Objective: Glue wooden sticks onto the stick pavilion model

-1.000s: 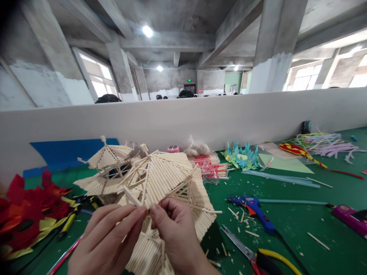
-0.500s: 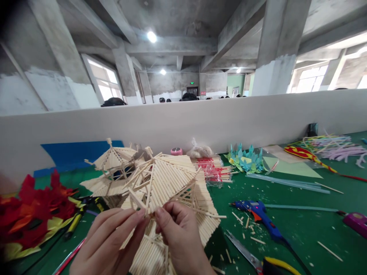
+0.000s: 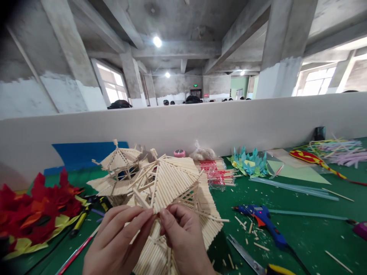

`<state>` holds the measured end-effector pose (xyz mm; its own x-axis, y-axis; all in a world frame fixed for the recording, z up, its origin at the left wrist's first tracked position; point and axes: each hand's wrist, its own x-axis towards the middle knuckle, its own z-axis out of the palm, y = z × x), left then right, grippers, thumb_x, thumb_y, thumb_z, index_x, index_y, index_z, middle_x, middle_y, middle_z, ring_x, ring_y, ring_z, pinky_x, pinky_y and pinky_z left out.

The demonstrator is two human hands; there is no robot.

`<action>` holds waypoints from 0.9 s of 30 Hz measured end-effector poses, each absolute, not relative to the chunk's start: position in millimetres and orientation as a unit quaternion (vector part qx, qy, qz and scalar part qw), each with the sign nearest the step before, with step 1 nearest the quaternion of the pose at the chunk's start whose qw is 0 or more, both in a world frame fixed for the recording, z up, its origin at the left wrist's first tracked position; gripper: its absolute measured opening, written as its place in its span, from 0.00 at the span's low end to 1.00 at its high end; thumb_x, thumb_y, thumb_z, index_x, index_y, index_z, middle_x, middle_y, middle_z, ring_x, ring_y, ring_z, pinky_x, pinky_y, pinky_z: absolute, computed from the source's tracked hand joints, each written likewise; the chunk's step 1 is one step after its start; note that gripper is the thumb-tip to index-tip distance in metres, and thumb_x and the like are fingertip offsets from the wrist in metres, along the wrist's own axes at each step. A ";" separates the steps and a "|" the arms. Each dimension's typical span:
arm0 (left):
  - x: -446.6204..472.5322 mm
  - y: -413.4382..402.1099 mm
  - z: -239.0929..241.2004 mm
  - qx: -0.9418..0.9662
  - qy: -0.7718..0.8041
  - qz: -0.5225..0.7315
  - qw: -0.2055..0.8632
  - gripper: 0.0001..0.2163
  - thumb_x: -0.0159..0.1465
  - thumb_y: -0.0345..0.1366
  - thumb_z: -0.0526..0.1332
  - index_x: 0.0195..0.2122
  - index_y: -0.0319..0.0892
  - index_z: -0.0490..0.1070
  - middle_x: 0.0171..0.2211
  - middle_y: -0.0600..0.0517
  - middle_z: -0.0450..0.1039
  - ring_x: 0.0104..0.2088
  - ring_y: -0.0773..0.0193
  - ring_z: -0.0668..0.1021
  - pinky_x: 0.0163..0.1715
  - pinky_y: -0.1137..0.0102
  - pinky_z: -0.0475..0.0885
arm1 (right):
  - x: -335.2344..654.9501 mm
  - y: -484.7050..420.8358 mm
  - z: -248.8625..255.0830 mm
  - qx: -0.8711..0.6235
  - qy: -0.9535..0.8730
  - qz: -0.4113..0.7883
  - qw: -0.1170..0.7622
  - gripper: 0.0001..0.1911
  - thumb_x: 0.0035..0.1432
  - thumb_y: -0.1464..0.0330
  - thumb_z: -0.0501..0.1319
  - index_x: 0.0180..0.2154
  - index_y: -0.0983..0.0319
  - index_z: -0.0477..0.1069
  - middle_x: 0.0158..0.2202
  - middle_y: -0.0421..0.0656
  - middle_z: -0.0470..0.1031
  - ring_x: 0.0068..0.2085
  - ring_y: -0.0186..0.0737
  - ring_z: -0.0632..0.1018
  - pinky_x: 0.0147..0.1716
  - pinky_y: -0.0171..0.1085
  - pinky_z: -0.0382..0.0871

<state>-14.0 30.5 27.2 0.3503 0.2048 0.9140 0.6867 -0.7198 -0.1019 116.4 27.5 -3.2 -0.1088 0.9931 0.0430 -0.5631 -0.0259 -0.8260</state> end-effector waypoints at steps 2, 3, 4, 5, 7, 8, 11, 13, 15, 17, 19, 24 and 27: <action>-16.4 31.4 25.1 -0.792 -0.277 -0.488 0.241 0.08 0.53 0.21 0.61 0.35 0.35 0.72 0.31 0.47 0.72 0.34 0.62 0.71 0.33 0.68 0.70 | 116.4 27.7 -2.3 -0.298 -0.356 0.656 0.595 0.15 0.46 0.61 0.65 0.21 0.64 0.66 0.15 0.32 0.61 0.16 0.22 0.56 0.16 0.29 0.43; -17.8 31.6 23.8 -0.794 -0.274 -0.486 0.241 0.08 0.53 0.21 0.61 0.35 0.35 0.72 0.31 0.47 0.72 0.34 0.62 0.71 0.33 0.67 0.70 | 116.5 27.8 -2.1 -0.298 -0.352 0.659 0.594 0.15 0.46 0.60 0.65 0.21 0.64 0.65 0.15 0.32 0.61 0.16 0.22 0.55 0.16 0.29 0.43; -19.2 31.7 22.5 -0.795 -0.271 -0.486 0.241 0.08 0.53 0.21 0.61 0.35 0.34 0.72 0.31 0.46 0.72 0.35 0.61 0.71 0.33 0.67 0.69 | 116.5 27.9 -2.2 -0.298 -0.350 0.661 0.594 0.15 0.46 0.60 0.65 0.21 0.64 0.65 0.15 0.32 0.61 0.16 0.22 0.55 0.16 0.29 0.42; -20.3 31.7 21.5 -0.796 -0.268 -0.486 0.242 0.09 0.53 0.21 0.61 0.35 0.34 0.72 0.31 0.46 0.72 0.35 0.61 0.71 0.33 0.66 0.69 | 116.5 28.1 -2.6 -0.297 -0.348 0.662 0.594 0.15 0.46 0.61 0.65 0.21 0.64 0.65 0.15 0.32 0.61 0.16 0.22 0.55 0.16 0.29 0.42; -21.7 31.2 20.5 -0.796 -0.269 -0.484 0.245 0.09 0.53 0.21 0.61 0.35 0.34 0.72 0.32 0.46 0.72 0.35 0.61 0.71 0.33 0.66 0.69 | 116.2 28.6 -4.2 -0.293 -0.350 0.661 0.596 0.14 0.47 0.61 0.65 0.22 0.64 0.66 0.15 0.32 0.62 0.16 0.22 0.56 0.16 0.28 0.43; -21.9 31.0 20.7 -0.797 -0.272 -0.481 0.245 0.09 0.53 0.21 0.61 0.36 0.35 0.72 0.32 0.46 0.72 0.35 0.61 0.71 0.33 0.66 0.69 | 116.0 28.9 -5.2 -0.292 -0.351 0.660 0.596 0.14 0.47 0.61 0.65 0.22 0.64 0.66 0.15 0.33 0.62 0.16 0.22 0.56 0.16 0.28 0.43; -21.3 31.0 22.4 -0.798 -0.281 -0.473 0.247 0.09 0.55 0.22 0.60 0.36 0.37 0.72 0.32 0.47 0.72 0.35 0.61 0.71 0.33 0.67 0.70 | 114.8 29.8 -7.3 -0.298 -0.352 0.655 0.599 0.14 0.46 0.61 0.65 0.22 0.64 0.67 0.15 0.33 0.63 0.16 0.22 0.57 0.16 0.28 0.44; -20.8 31.9 23.2 -0.797 -0.276 -0.474 0.253 0.08 0.55 0.23 0.60 0.36 0.37 0.72 0.32 0.47 0.72 0.35 0.61 0.71 0.33 0.67 0.69 | 113.8 29.9 -6.4 -0.299 -0.349 0.654 0.601 0.15 0.46 0.60 0.65 0.21 0.64 0.67 0.14 0.33 0.62 0.15 0.22 0.56 0.15 0.27 0.44; -20.6 32.6 23.3 -0.798 -0.272 -0.475 0.253 0.08 0.55 0.22 0.60 0.36 0.36 0.72 0.32 0.47 0.72 0.35 0.61 0.71 0.33 0.66 0.69 | 113.3 29.3 -4.1 -0.293 -0.343 0.656 0.605 0.15 0.45 0.60 0.66 0.20 0.64 0.67 0.13 0.32 0.61 0.14 0.21 0.55 0.14 0.27 0.42; -20.9 32.1 23.0 -0.797 -0.269 -0.479 0.251 0.08 0.54 0.22 0.61 0.35 0.35 0.72 0.32 0.47 0.72 0.35 0.62 0.70 0.33 0.67 0.68 | 114.3 27.3 -1.7 -0.285 -0.334 0.662 0.608 0.15 0.44 0.60 0.66 0.20 0.65 0.68 0.13 0.32 0.61 0.14 0.20 0.55 0.14 0.27 0.42; -21.3 29.8 22.4 -0.794 -0.271 -0.486 0.244 0.09 0.53 0.22 0.62 0.36 0.34 0.71 0.32 0.48 0.71 0.34 0.63 0.71 0.33 0.68 0.68 | 117.8 23.6 -0.8 -0.288 -0.329 0.669 0.602 0.14 0.44 0.60 0.66 0.23 0.65 0.71 0.14 0.33 0.62 0.14 0.20 0.56 0.14 0.26 0.42; -16.5 17.8 19.1 -0.729 -0.307 -0.593 0.153 0.12 0.52 0.19 0.61 0.37 0.35 0.68 0.33 0.49 0.68 0.34 0.66 0.72 0.32 0.72 0.70 | 140.3 5.6 -7.9 -0.359 -0.294 0.636 0.616 0.15 0.40 0.59 0.68 0.27 0.64 0.74 0.14 0.35 0.64 0.15 0.21 0.54 0.14 0.26 0.43; -4.8 7.1 14.9 -0.621 -0.316 -0.715 0.056 0.10 0.52 0.18 0.58 0.32 0.38 0.66 0.29 0.53 0.67 0.30 0.69 0.72 0.29 0.75 0.69 | 161.9 -7.8 -17.6 -0.382 -0.257 0.593 0.661 0.16 0.37 0.60 0.70 0.28 0.60 0.71 0.15 0.34 0.63 0.17 0.23 0.57 0.15 0.24 0.47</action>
<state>-4.8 7.1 14.9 -0.2221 0.3117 0.9239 0.4722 -0.7946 0.3816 161.9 -7.8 -17.6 0.1655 0.9797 -0.1132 -0.5878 0.0058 -0.8090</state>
